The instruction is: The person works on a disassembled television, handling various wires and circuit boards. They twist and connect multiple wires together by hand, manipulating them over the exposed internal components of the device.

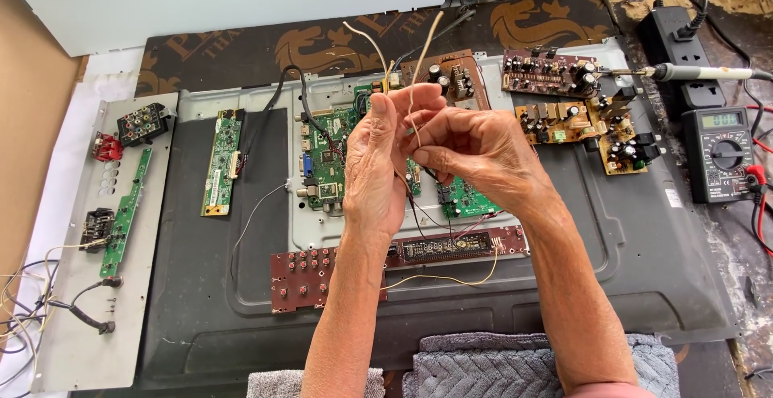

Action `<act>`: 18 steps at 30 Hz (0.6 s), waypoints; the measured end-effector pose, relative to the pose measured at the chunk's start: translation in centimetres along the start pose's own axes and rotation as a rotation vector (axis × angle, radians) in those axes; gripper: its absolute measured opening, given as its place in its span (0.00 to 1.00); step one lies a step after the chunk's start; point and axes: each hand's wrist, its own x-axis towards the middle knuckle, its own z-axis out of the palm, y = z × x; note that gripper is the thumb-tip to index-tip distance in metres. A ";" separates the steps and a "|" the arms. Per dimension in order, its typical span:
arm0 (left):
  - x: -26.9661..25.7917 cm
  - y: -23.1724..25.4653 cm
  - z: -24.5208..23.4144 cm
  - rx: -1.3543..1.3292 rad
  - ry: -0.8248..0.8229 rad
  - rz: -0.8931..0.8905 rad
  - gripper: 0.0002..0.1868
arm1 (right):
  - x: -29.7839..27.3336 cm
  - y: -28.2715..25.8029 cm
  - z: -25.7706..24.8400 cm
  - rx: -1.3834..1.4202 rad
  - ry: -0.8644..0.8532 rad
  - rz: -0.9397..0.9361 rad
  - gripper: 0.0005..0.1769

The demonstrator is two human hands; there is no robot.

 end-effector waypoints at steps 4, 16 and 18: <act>0.6 -2.0 -1.7 -0.074 -0.060 -0.079 0.36 | 0.0 0.9 0.4 0.011 -0.016 0.036 0.06; 1.4 -4.4 -2.3 0.019 -0.037 -0.033 0.32 | 0.1 2.1 0.8 -0.216 -0.023 0.012 0.08; 1.5 -4.5 -2.4 0.036 -0.044 -0.022 0.31 | -0.1 1.4 0.9 -0.244 -0.028 0.009 0.09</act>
